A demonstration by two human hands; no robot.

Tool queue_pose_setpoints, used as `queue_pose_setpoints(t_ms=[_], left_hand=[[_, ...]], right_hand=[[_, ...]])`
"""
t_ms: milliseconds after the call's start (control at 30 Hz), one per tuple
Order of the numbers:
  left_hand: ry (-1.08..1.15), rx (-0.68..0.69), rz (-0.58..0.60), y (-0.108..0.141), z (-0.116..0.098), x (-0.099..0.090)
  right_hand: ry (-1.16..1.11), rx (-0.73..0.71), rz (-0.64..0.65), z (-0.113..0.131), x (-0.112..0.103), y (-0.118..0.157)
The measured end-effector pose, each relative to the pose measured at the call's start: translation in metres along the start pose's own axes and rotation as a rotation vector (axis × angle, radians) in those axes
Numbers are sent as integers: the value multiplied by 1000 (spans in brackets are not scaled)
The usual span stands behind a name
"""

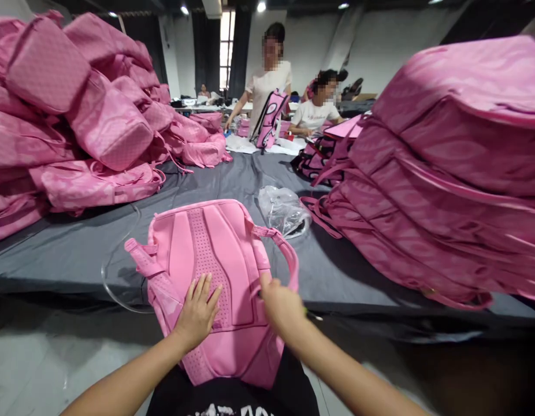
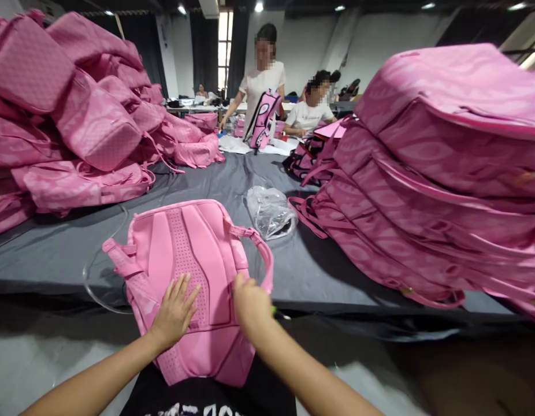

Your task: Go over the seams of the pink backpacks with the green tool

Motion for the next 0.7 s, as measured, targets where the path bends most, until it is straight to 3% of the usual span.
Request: queue_pose_setpoints(t_ms=[100,200,267,333,433,533,700], left_hand=[[22,76,-40,-28,0,-20],[15,315,-56,-102,-11,-37],[-64,522,38,-155,-23,-30],[-84,621,124,-195,-30,-16],[-78,715,217,-218,-35,1],[-74,756,257,-226,-17,-9],[-205,496,142,-266,52,-61]], right_hand=[[-22,115,94,-48,17,13],[-83,153,106,-54,31,16],[-97,211,79,-50,37,12],[-106,238,79,-46,39,8],[-131,253,119,-48,42,5],[-147,259,143,-52,46,6],[-187,232,172,-59,52,5]])
Point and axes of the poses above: each hand's wrist, its own y-axis away from the middle knuckle, its own x-axis out of the palm, z = x × y, the point moved 5 cm from there along -y, towards the middle knuckle, and after that the axes turned 1 degree about -y, right-handed, at the moved point
